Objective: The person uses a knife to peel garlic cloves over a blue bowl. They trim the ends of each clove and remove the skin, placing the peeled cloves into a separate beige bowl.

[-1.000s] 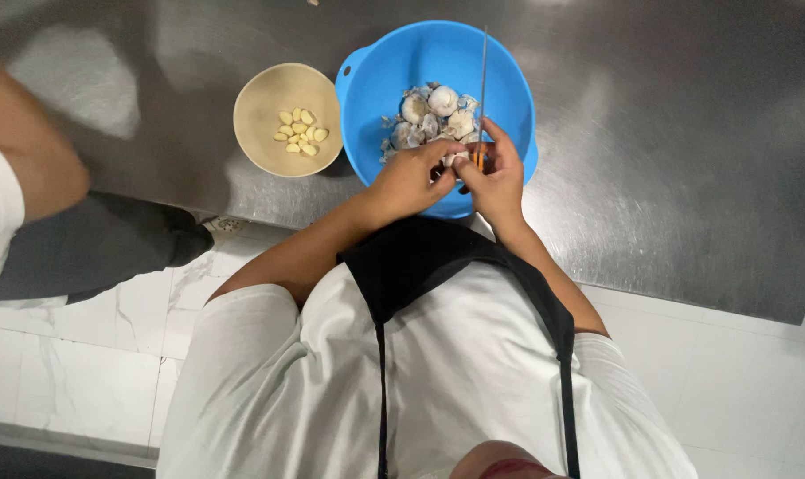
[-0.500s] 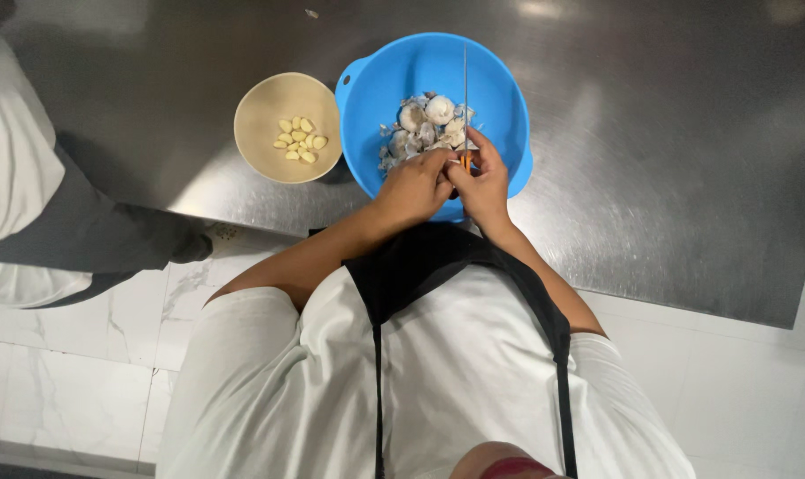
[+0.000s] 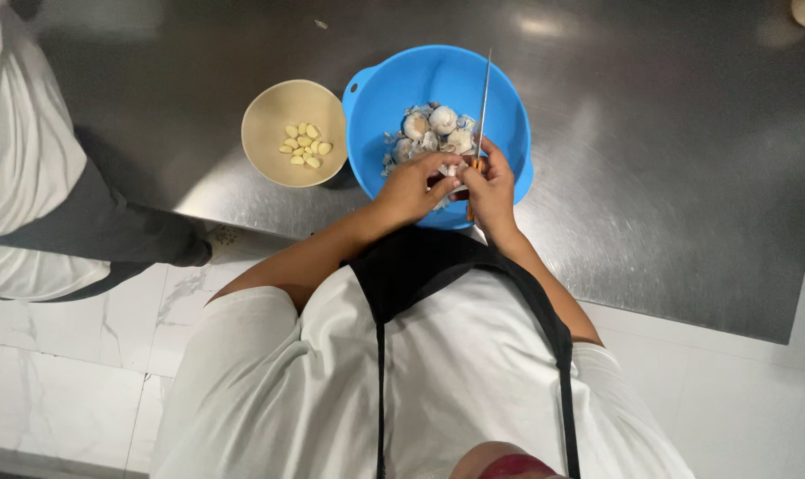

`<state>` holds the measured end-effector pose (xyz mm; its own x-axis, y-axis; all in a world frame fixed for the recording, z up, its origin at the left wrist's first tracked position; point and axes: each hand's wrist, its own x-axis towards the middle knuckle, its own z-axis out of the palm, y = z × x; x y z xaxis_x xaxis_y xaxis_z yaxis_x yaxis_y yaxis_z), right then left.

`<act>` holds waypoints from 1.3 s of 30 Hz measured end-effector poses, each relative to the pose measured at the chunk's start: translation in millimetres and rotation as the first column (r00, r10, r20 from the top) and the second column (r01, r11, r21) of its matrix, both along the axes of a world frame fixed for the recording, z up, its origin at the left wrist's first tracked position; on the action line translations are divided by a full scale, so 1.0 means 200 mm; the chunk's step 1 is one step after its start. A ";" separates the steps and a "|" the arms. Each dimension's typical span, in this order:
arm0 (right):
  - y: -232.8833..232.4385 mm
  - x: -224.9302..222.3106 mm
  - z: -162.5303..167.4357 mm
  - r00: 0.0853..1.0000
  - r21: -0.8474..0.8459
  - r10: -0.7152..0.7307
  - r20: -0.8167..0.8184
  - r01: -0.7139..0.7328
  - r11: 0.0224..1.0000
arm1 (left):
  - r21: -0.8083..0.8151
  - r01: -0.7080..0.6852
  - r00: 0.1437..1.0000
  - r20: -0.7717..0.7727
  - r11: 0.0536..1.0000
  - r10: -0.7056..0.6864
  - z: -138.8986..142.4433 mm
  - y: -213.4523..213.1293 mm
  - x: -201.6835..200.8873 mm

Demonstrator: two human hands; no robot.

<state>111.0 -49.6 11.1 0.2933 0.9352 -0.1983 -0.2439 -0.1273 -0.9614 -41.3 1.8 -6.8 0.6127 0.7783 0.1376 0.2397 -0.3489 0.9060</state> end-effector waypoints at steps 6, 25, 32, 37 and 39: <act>0.00 0.02 0.00 0.998 0.011 0.013 -0.057 -0.012 1.000 | -0.098 -0.060 0.998 -0.030 0.993 0.057 0.04 0.00 0.00; 0.00 0.13 -0.04 0.971 -0.044 0.123 0.207 -0.116 0.992 | -0.695 0.199 0.872 0.448 0.691 0.199 0.09 0.18 -0.08; -0.14 0.16 -0.03 0.831 0.225 0.219 0.512 -0.376 0.899 | -0.789 0.413 0.786 0.561 0.454 0.260 0.05 0.22 -0.11; -0.15 0.15 0.04 0.688 0.137 0.271 0.674 -0.476 0.869 | -0.799 0.390 0.804 0.538 0.457 0.254 0.06 0.22 -0.11; -0.14 0.14 0.05 0.706 0.187 0.257 0.659 -0.485 0.854 | -0.804 0.387 0.811 0.530 0.452 0.248 0.07 0.21 -0.11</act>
